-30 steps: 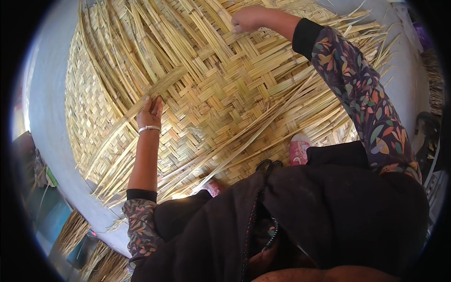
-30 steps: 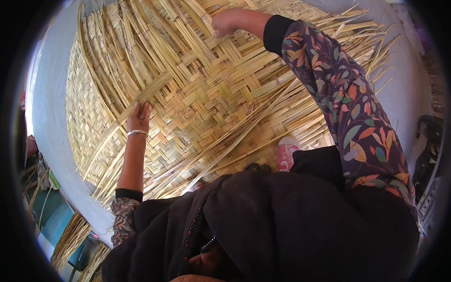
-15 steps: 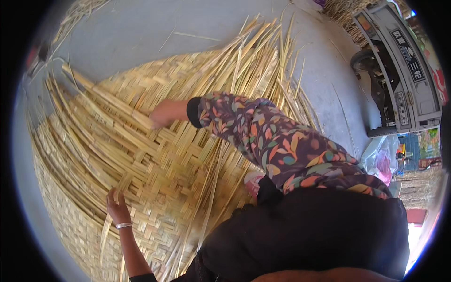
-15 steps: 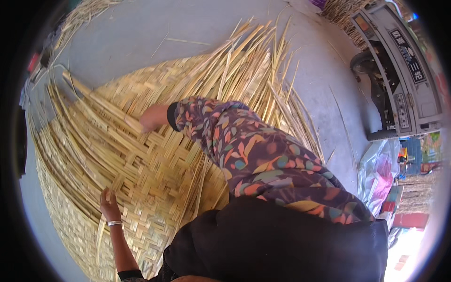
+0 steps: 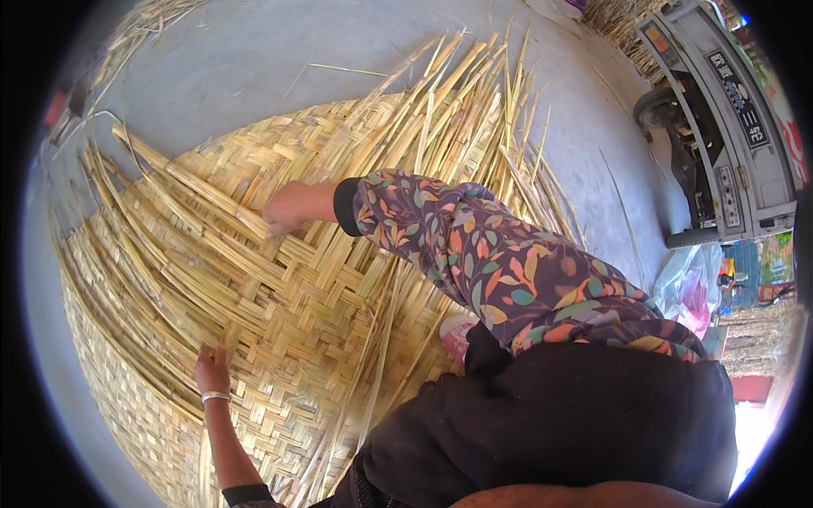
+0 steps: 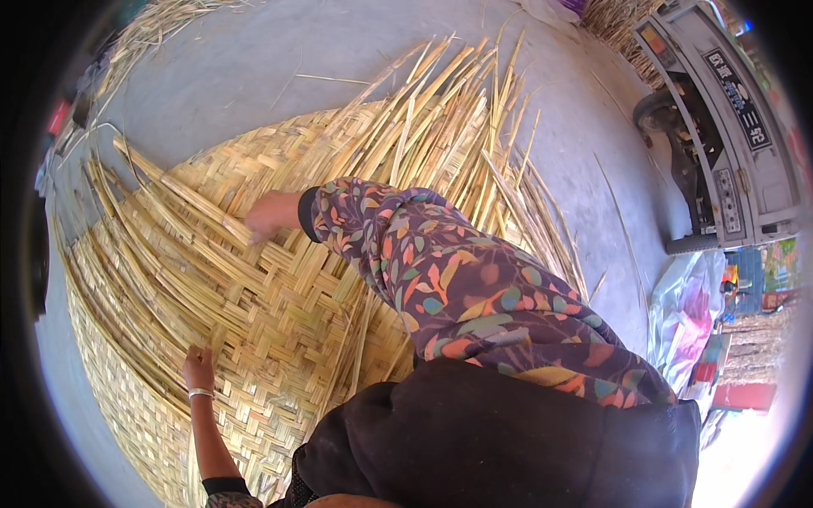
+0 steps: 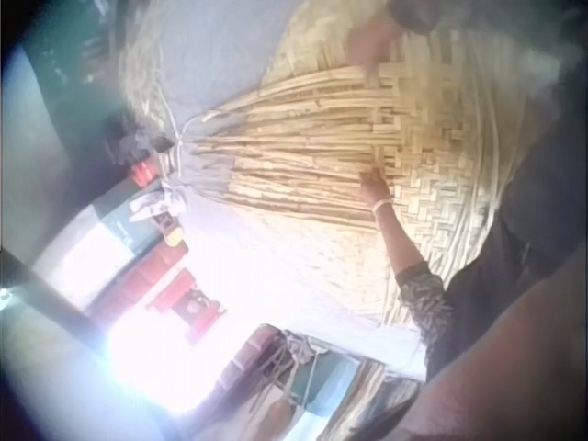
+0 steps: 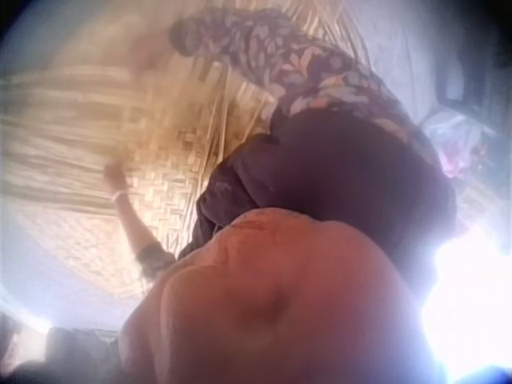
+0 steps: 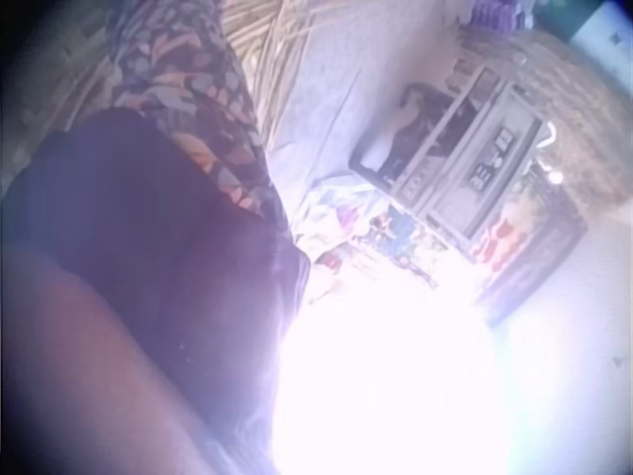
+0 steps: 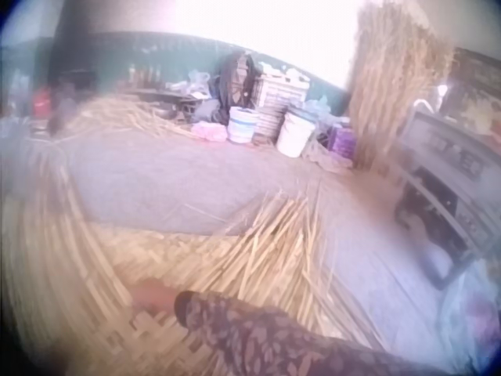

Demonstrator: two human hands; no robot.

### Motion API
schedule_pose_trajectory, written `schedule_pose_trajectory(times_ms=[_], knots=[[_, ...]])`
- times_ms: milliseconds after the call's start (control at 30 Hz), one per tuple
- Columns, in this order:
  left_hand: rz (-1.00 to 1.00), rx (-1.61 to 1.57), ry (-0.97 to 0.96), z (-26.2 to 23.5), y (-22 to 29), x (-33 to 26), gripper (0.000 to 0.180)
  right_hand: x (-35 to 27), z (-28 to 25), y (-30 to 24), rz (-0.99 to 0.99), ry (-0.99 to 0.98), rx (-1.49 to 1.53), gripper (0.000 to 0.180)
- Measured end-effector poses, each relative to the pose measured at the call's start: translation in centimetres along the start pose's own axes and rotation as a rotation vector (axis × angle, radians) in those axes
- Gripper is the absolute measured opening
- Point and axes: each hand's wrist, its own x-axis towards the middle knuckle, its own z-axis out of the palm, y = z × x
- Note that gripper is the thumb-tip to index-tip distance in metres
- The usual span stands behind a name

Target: The person weaves a large basket using dried palm leaves, interlacing the strips by hand to form a tight pattern. The person sits on the floor and continuously adds and adjusts the leaves to expand the basket's structure.

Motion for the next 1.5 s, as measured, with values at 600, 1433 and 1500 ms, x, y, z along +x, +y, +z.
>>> schedule_pose_trajectory(times_ms=[600, 1433, 1500], knots=[[-0.074, 0.045, -0.144, 0.9, 0.7, -3.0, 0.041, -0.5, 0.1, -0.9, -0.082, 0.012, -0.233, 0.046], [-0.246, -0.439, -0.127, 7.7, 7.6, 13.2, 0.034, -1.6, 4.9, -9.8, -0.045, -0.006, -0.048, 0.038], [-0.027, -0.35, -0.123, 8.4, 6.5, 13.9, 0.029, -1.5, 4.9, -10.0, -0.024, -0.003, -0.047, 0.04]])
